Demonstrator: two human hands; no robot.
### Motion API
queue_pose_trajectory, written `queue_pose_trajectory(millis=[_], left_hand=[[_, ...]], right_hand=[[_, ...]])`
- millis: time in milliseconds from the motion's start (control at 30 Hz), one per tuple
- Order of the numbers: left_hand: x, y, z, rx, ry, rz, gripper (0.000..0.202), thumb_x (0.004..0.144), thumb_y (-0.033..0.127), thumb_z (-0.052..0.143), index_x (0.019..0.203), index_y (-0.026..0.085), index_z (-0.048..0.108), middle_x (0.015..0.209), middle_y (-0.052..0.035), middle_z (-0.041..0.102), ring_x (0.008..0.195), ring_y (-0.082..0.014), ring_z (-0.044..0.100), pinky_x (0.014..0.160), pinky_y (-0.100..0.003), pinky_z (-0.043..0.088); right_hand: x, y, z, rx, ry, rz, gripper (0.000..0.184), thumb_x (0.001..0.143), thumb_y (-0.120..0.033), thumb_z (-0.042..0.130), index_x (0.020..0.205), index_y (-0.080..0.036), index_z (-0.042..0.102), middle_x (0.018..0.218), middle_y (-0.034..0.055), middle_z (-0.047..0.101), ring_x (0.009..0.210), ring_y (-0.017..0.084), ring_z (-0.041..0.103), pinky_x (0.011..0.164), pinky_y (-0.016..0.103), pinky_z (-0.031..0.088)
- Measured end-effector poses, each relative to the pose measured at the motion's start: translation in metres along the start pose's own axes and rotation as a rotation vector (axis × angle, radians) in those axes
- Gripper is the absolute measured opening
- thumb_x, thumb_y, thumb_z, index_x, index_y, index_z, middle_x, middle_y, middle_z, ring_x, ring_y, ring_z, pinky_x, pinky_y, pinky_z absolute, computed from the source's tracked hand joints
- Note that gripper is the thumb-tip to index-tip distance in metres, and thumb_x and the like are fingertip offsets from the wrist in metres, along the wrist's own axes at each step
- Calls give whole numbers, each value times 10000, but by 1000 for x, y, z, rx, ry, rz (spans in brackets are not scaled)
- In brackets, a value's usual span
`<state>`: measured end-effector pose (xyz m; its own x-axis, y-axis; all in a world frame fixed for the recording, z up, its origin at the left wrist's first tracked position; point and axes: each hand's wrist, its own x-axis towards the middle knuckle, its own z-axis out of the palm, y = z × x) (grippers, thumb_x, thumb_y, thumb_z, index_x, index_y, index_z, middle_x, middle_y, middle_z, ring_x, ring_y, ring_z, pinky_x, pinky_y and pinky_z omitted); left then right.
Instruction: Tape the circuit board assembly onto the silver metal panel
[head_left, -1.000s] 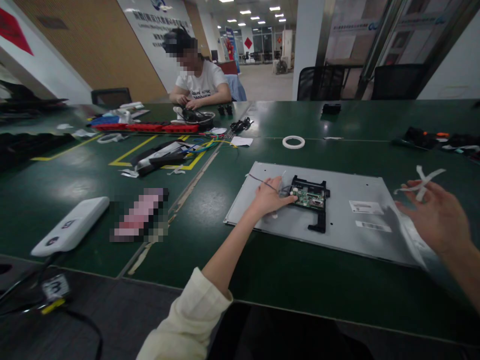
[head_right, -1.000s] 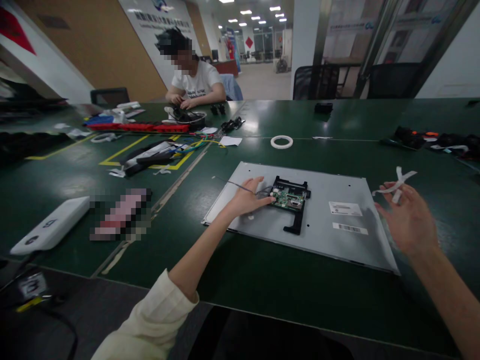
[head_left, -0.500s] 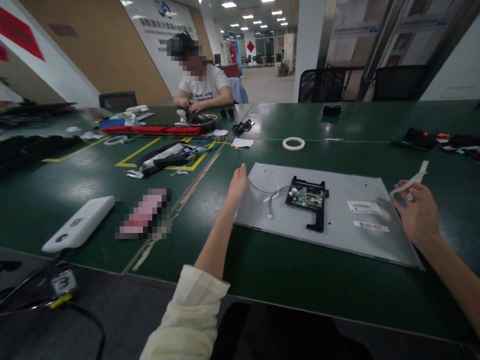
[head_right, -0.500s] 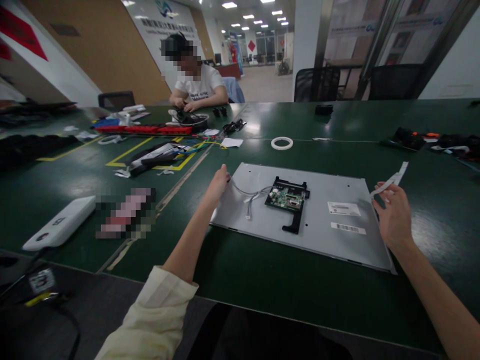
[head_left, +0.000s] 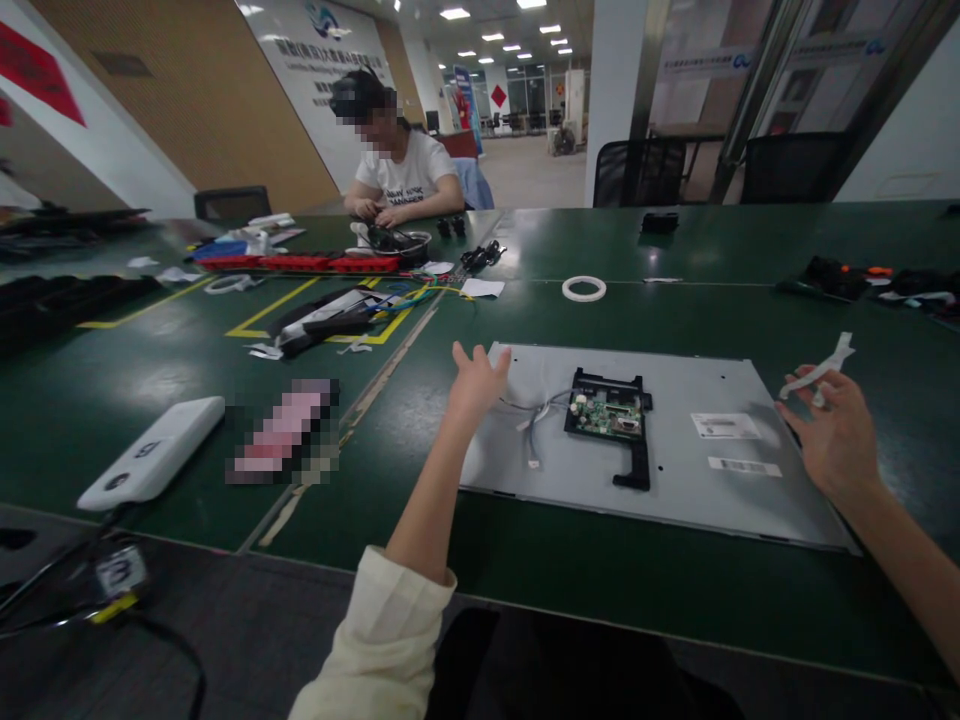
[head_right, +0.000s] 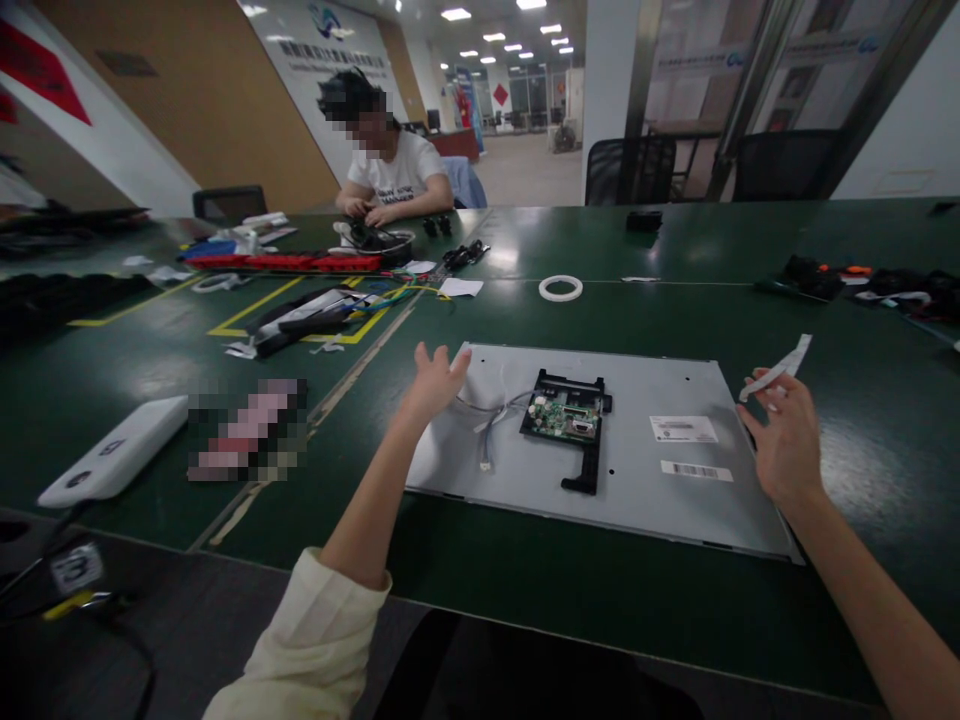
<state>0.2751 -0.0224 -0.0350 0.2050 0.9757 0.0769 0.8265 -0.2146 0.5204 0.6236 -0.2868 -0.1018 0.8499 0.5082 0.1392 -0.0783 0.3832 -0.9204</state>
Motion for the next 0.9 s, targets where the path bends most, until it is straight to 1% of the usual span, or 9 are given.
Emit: queue_pose_trajectory(millis=[100, 167, 233, 300, 400, 633, 700, 800, 900], left_hand=[[-11, 10, -4, 219, 130, 58, 568, 891, 558, 344, 1223, 120, 485, 1499, -231, 155, 1326, -409, 285, 967, -529, 353], [-16, 17, -6, 292, 188, 152, 507, 909, 533, 323, 1150, 144, 542, 1433, -211, 325, 1323, -385, 288, 968, -540, 337], [-19, 23, -6, 262, 103, 249, 479, 923, 513, 310, 1152, 164, 545, 1266, -182, 519, 1225, -325, 433, 944, -472, 376], [-21, 28, -7, 189, -45, 339, 484, 922, 501, 340, 1259, 179, 469, 1081, -132, 630, 1038, -257, 573, 858, -368, 432], [-25, 32, -7, 176, -187, 433, 611, 889, 501, 426, 1395, 187, 293, 938, -84, 672, 866, -219, 626, 724, -289, 440], [-35, 35, -9, 278, -239, 444, 827, 814, 553, 516, 1428, 131, 159, 971, -110, 675, 864, -231, 637, 648, -264, 412], [-38, 37, -8, 303, -249, 377, 837, 778, 568, 553, 1388, 95, 227, 988, -137, 670, 848, -245, 642, 622, -268, 418], [-41, 40, -5, 355, -243, 287, 703, 768, 584, 547, 1232, 69, 429, 976, -178, 661, 855, -280, 642, 634, -298, 440], [-46, 43, -2, 420, -245, 350, 483, 769, 555, 553, 985, 125, 599, 969, -173, 649, 892, -295, 632, 702, -324, 461]], right_hand=[[-3, -2, 2, -12, 5, 14, 411, 648, -340, 693, 1030, -267, 562, 1263, 25, 488, 1200, 238, 430, 982, 527, 322], [-4, -3, 3, -22, 6, 16, 420, 642, -339, 690, 1034, -265, 562, 1260, 28, 491, 1201, 241, 428, 980, 529, 327], [-4, -2, 3, -26, 9, 15, 424, 632, -338, 679, 1032, -259, 563, 1248, 34, 501, 1198, 248, 432, 978, 531, 332], [-2, -1, 2, -22, 18, 22, 420, 619, -329, 672, 1017, -252, 563, 1228, 38, 515, 1191, 248, 441, 984, 524, 334], [0, 2, 0, -23, 25, 34, 412, 617, -315, 679, 1005, -244, 560, 1215, 38, 524, 1193, 241, 442, 999, 508, 334], [-7, 1, 4, -80, -18, -21, 430, 661, -365, 685, 1053, -244, 557, 1224, 31, 524, 1163, 211, 479, 1001, 395, 402], [-11, -2, 9, -99, -11, -20, 418, 665, -379, 687, 1043, -253, 560, 1216, 20, 527, 1165, 206, 478, 988, 370, 425], [-15, -8, 15, -115, -1, -19, 378, 672, -389, 676, 1010, -261, 566, 1211, 4, 525, 1171, 205, 470, 991, 378, 430], [-17, -11, 20, -138, 16, -13, 378, 664, -384, 683, 998, -247, 570, 1205, 14, 523, 1170, 219, 467, 1027, 421, 389]])
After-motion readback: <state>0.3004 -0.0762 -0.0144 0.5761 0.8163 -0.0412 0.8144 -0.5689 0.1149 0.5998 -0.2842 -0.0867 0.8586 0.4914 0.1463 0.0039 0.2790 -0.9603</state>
